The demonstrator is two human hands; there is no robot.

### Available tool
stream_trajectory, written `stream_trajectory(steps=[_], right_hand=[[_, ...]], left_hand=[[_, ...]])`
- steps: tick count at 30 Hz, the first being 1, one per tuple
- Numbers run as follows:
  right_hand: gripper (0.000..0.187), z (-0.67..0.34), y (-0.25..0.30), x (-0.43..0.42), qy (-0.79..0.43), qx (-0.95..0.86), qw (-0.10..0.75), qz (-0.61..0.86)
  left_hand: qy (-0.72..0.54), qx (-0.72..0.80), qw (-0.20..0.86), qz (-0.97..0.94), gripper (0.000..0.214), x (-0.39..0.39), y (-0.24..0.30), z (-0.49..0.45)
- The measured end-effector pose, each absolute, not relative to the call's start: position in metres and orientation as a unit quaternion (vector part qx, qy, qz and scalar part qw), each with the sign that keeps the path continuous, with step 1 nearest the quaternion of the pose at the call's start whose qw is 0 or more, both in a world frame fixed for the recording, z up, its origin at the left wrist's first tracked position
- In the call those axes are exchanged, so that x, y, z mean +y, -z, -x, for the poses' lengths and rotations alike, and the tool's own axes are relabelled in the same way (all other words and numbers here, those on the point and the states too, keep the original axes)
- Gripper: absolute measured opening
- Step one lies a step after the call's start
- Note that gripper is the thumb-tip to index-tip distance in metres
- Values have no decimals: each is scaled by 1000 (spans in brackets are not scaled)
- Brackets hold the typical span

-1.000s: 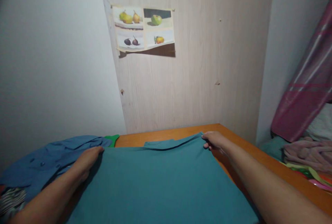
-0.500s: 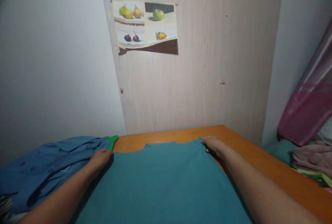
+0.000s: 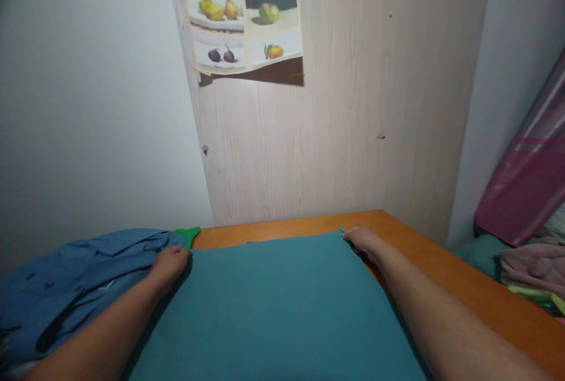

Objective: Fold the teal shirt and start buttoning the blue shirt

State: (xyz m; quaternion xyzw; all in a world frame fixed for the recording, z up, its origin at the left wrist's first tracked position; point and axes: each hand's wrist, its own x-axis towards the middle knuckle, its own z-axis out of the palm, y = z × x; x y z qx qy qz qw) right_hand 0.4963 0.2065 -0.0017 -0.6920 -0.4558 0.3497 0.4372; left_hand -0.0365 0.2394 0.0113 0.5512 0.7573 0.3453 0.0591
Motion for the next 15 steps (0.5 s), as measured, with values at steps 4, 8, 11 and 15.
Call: stream_trajectory(steps=[4,8,11,15], right_hand=[[25,-497,0,204,-351,-449,434,698],[19,-503,-1,201,-363,-445,441,690],[17,-503,1,202,-350,-449,438,696],[18,-495,3,205,-300,-469,415,719]], left_hand=[[-338,761,38,-553,22,241,-4,39],[-357,749,17,-558,28,239,-5,40],[-351,747,13,-565,32,239,-3,39],[-290,772,28,-565,31,242,0,34]])
